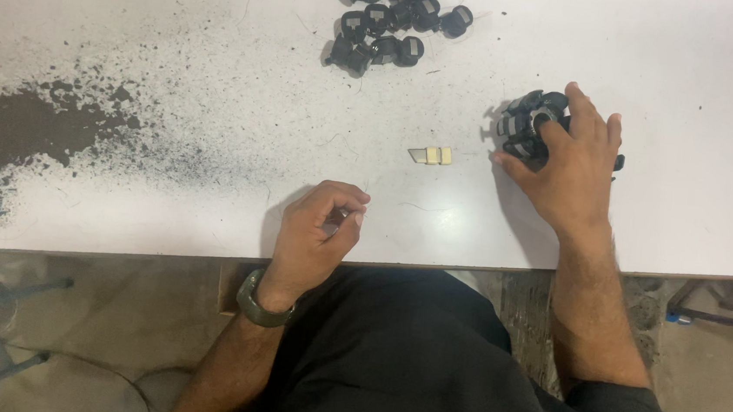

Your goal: The person sits at a white workbench assembling small black plastic and metal clutch components. They pick up parts one at a time, use a small hand tool to press and fit pieces together, set finished assemblies aside, and later work on larger clutch hub assemblies on the table.

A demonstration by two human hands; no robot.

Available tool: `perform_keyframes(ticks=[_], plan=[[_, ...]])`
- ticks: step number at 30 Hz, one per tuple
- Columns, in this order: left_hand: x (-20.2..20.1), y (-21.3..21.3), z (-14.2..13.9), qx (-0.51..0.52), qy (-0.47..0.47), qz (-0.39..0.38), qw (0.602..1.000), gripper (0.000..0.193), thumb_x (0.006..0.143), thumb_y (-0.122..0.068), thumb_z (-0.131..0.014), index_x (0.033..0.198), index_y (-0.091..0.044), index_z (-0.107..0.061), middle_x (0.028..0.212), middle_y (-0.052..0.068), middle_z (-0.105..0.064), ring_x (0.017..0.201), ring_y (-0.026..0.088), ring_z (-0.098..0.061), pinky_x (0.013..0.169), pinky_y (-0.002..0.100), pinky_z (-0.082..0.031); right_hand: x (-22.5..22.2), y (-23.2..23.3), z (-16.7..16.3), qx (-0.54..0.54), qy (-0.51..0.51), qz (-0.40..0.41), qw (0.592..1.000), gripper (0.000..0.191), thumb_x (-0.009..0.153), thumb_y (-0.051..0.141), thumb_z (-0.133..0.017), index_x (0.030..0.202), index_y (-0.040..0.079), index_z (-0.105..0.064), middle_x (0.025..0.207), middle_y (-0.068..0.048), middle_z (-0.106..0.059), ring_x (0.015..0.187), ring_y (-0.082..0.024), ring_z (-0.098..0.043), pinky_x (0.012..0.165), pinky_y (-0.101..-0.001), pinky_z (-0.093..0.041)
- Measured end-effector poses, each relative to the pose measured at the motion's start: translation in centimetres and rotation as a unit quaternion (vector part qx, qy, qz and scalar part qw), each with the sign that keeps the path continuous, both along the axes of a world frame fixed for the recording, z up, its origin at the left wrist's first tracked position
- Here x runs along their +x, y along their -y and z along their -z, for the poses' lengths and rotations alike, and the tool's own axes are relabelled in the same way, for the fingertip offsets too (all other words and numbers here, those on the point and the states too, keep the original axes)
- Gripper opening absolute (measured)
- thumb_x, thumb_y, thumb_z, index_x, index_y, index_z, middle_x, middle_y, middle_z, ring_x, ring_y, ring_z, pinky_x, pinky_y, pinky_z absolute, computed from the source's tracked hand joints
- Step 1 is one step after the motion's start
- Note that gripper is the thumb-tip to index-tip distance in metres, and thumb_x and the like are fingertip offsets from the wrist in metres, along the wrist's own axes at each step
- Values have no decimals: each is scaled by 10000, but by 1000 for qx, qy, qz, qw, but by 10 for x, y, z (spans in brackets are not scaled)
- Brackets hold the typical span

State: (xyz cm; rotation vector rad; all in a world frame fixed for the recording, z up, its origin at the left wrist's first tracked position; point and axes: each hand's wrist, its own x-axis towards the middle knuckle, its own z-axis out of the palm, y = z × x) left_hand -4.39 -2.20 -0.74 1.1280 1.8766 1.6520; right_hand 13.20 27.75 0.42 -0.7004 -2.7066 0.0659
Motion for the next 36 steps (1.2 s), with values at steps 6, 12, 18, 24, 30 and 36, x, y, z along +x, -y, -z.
perform_keyframes(ticks=[6, 12, 18, 24, 30, 36], plan=[[-1, 2, -3, 11, -13, -4, 1000, 99, 923, 11, -654, 1005, -45, -663, 1087, 57, -749, 906, 136, -704, 762, 274, -583, 10, 10, -12, -75, -89, 9, 993, 422, 845, 231, -949, 1066, -21, -692, 1557, -230, -468, 1350, -329, -564, 1035, -500, -593], [1, 1, -2, 1, -1, 1, 1000, 105, 922, 11, -651, 1007, -49, -661, 1079, 52, -745, 903, 135, -706, 757, 265, -593, 42, 14, -58, -35, -193, 55, 979, 364, 912, 138, -962, 1123, -12, -705, 1474, -219, -466, 1302, -326, -608, 1022, -346, -612], [3, 0, 0, 8, -23, -5, 1000, 96, 917, 4, -669, 1001, -40, -656, 1076, 59, -746, 908, 138, -702, 769, 270, -583, 34, 8, -38, -117, -109, 143, 977, 442, 841, 163, -937, 1196, 15, -720, 1500, -213, -488, 1221, -348, -671, 977, -400, -619], [4, -5, 2, -23, -41, 3, 999, 58, 929, -14, -660, 982, -28, -679, 1055, 66, -752, 876, 132, -716, 762, 258, -591, 30, 21, -41, -169, 6, 101, 980, 497, 744, 253, -933, 990, -51, -626, 1541, -310, -365, 1281, -458, -543, 955, -493, -580], [13, -2, 5, -65, -12, -23, 998, 77, 928, 6, -629, 997, 0, -663, 1069, 113, -753, 968, 174, -738, 838, 285, -586, 32, 73, -28, -178, -44, -170, 968, 408, 742, 266, -890, 963, 26, -645, 1513, -276, -441, 1323, -422, -567, 1031, -488, -550], [11, -1, 9, -74, 1, -13, 997, 71, 936, 2, -620, 999, 6, -652, 1086, 131, -740, 988, 188, -734, 859, 298, -589, 40, 35, -26, -107, -76, -137, 982, 425, 867, 306, -874, 1117, 35, -663, 1448, -207, -491, 1276, -384, -632, 1032, -456, -576]])
